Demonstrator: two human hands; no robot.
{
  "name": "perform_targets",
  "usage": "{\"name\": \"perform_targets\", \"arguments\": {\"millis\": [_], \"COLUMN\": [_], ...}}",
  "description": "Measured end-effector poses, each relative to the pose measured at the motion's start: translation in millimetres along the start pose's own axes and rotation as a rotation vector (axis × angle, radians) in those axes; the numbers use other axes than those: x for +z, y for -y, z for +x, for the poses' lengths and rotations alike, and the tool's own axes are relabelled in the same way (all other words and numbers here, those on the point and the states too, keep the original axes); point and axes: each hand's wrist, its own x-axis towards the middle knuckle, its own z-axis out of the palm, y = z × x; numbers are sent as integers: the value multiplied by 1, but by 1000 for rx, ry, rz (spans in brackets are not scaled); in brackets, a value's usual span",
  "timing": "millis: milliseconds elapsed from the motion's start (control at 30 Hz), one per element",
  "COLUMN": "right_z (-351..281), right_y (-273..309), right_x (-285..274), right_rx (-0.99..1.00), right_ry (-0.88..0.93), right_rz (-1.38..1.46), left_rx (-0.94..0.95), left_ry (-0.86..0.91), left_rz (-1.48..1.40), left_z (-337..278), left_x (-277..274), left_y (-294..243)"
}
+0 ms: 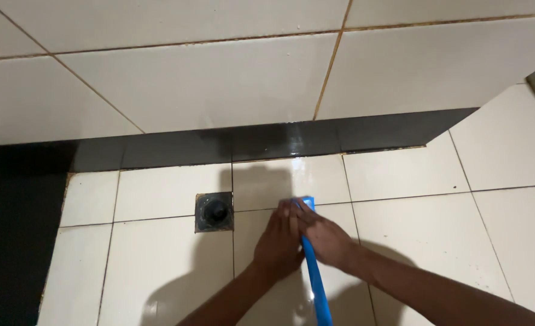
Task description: The person uses a blue scrub brush to clean the white tiled floor of a bathroom. They scrub the area around a square floor drain and along the black skirting tiles at the base of the wall, moving the brush back and forth to clean the surface.
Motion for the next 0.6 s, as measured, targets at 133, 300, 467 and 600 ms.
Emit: {"name": "perform_targets", "arguments": {"millis": [133,300,467,600], "right_z": [27,70,68,36], "right_y": [-37,-58,-59,-16], "right_x": [17,-13,-4,-17], "right_rx": [5,-9,12,162], "right_ry": [-8,-208,-151,23], "right_rz": [-173,41,-9,-21], "left_rx": [-56,36,22,-39], "left_ry": [155,-75,62,13], "left_rz": [-29,78,223,-73], "left_z": [35,84,85,41], "left_x": [4,8,-2,-5], "left_y": [22,61,52,22]}}
